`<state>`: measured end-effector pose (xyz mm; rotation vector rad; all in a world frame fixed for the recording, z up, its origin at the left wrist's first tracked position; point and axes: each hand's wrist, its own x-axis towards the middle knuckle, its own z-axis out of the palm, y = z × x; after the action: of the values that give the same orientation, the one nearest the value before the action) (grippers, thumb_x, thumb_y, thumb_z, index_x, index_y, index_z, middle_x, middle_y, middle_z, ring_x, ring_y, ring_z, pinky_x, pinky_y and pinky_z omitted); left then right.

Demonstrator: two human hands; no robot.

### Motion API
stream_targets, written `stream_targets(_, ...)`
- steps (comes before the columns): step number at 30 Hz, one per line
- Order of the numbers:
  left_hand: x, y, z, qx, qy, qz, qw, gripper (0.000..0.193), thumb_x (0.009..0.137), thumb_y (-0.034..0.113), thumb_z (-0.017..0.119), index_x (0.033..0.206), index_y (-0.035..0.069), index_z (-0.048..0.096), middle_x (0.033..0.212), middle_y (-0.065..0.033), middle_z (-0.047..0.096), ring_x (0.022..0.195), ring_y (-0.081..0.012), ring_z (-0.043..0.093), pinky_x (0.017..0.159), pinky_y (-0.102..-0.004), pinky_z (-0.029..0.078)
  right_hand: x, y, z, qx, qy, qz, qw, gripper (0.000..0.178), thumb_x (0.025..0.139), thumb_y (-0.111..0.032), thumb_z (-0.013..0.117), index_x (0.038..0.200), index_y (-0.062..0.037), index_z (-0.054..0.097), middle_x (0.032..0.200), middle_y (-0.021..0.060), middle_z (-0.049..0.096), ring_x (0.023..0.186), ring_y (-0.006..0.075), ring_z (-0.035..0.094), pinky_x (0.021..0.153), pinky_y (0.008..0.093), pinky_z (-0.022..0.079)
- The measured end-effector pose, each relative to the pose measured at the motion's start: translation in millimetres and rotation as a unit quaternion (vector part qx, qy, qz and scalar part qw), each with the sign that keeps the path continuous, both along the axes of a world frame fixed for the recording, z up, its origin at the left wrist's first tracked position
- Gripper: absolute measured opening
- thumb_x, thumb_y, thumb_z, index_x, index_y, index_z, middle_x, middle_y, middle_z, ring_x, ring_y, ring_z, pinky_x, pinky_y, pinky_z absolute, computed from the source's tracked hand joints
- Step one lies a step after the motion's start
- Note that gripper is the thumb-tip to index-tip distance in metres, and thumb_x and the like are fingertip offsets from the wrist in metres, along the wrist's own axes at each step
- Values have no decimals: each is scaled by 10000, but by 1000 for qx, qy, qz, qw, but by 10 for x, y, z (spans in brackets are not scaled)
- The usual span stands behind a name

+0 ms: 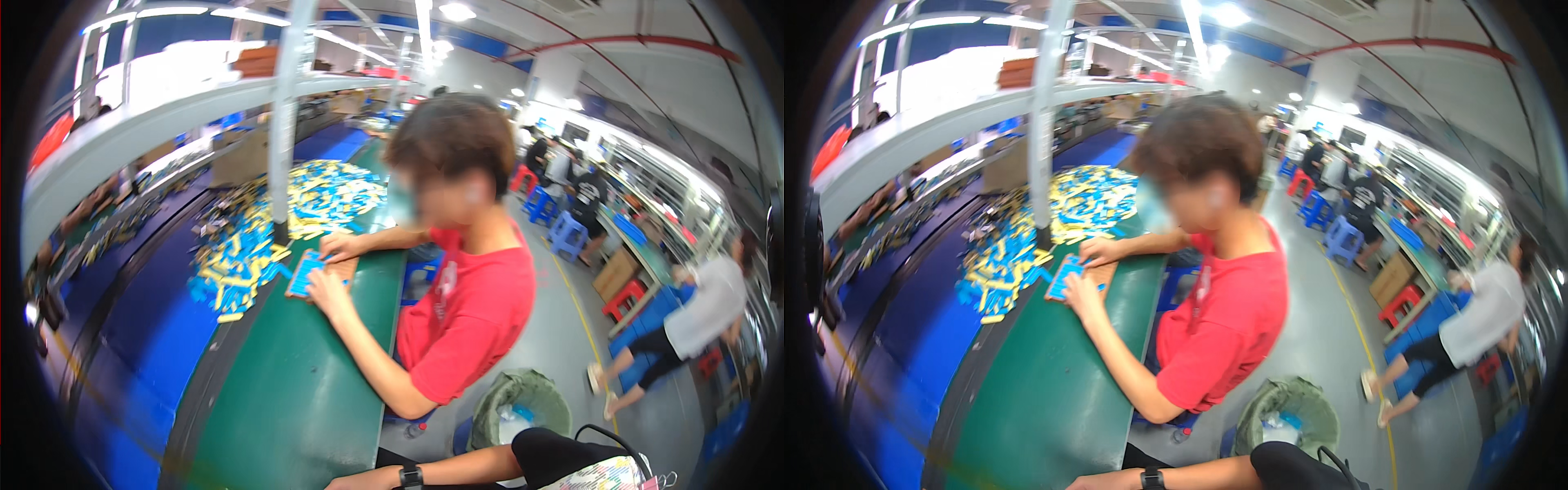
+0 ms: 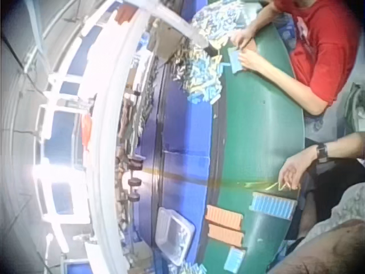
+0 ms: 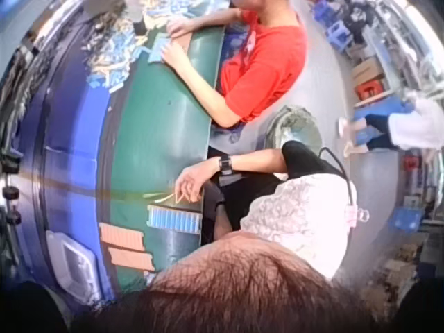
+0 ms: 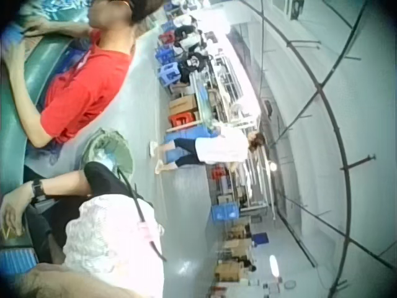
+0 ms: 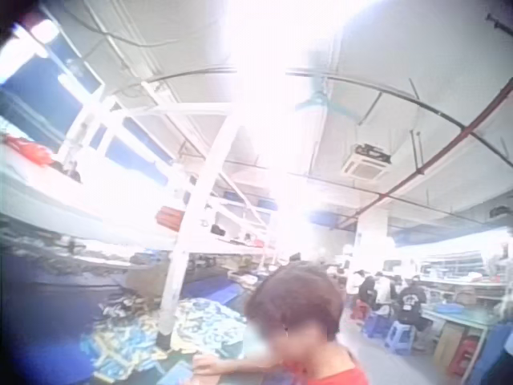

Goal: Assembling small plastic parts into orange carrier trays and applying a long strip of adhesive tape.

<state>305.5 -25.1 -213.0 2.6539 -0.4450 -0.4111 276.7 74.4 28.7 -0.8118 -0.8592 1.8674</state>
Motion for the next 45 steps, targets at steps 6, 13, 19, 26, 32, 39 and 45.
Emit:
stream_targets(6, -370, 250, 172, 4, -18, -22, 1000, 355, 908, 279, 599, 1103, -5, 680, 1095, -150, 692, 1005, -265, 663, 884, -411, 531, -39, -68, -21, 7, 21, -38, 999, 434, 864, 8, 757, 1264, 17, 588, 992, 141, 710, 901, 194, 704, 753, 323, 602)
stream_targets(13, -1062, 598, -18, -21, -3, 125, 992, 348, 919, 279, 592, 1081, -17, 679, 1066, -147, 697, 978, -258, 668, 870, -401, 533, -81, -61, 29, 39, -8, -20, 999, 460, 839, -41, 790, 1244, 62, 596, 995, 154, 719, 876, 197, 714, 747, 326, 602)
stream_targets(19, -3718, -113, -242, -46, 145, 519, 841, 346, 928, 279, 586, 1062, -26, 679, 1042, -145, 701, 954, -252, 671, 858, -392, 534, 149, -64, 74, 4, -54, -38, 998, 452, 890, 43, 700, 1310, 67, 534, 1037, 150, 712, 938, 205, 720, 820, 325, 595)
stream_targets(26, -4219, -919, -43, -81, 139, 654, 739, 346, 939, 278, 579, 1040, -38, 679, 1013, -141, 706, 927, -246, 675, 845, -381, 536, 150, -83, 53, 84, -89, -103, 987, 490, 813, 70, 760, 1266, 59, 573, 987, 90, 696, 930, 110, 668, 842, 273, 556)
stream_targets(32, -2562, 492, -108, -115, 41, 416, 901, 349, 949, 278, 573, 1021, -47, 678, 988, -139, 711, 903, -240, 679, 833, -372, 538, -17, -49, -280, 109, 17, -76, 991, 521, 805, -35, 818, 1239, 43, 541, 923, 94, 711, 787, 129, 706, 691, 272, 575)
stream_targets(39, -1686, 941, 400, -157, 43, 298, 941, 356, 960, 277, 566, 999, -58, 678, 959, -135, 716, 875, -233, 683, 819, -361, 540, -91, -177, -177, 116, 70, -84, 987, 456, 840, -49, 794, 1234, 75, 601, 978, 166, 716, 873, 213, 720, 744, 330, 606)
stream_targets(45, -2042, 914, 329, -196, 55, 338, 919, 365, 969, 277, 560, 980, -68, 678, 934, -133, 720, 852, -227, 687, 807, -352, 542, -206, -63, -230, 149, 56, -125, 979, 428, 822, -51, 815, 1191, 53, 624, 969, 136, 720, 827, 180, 716, 730, 313, 598)
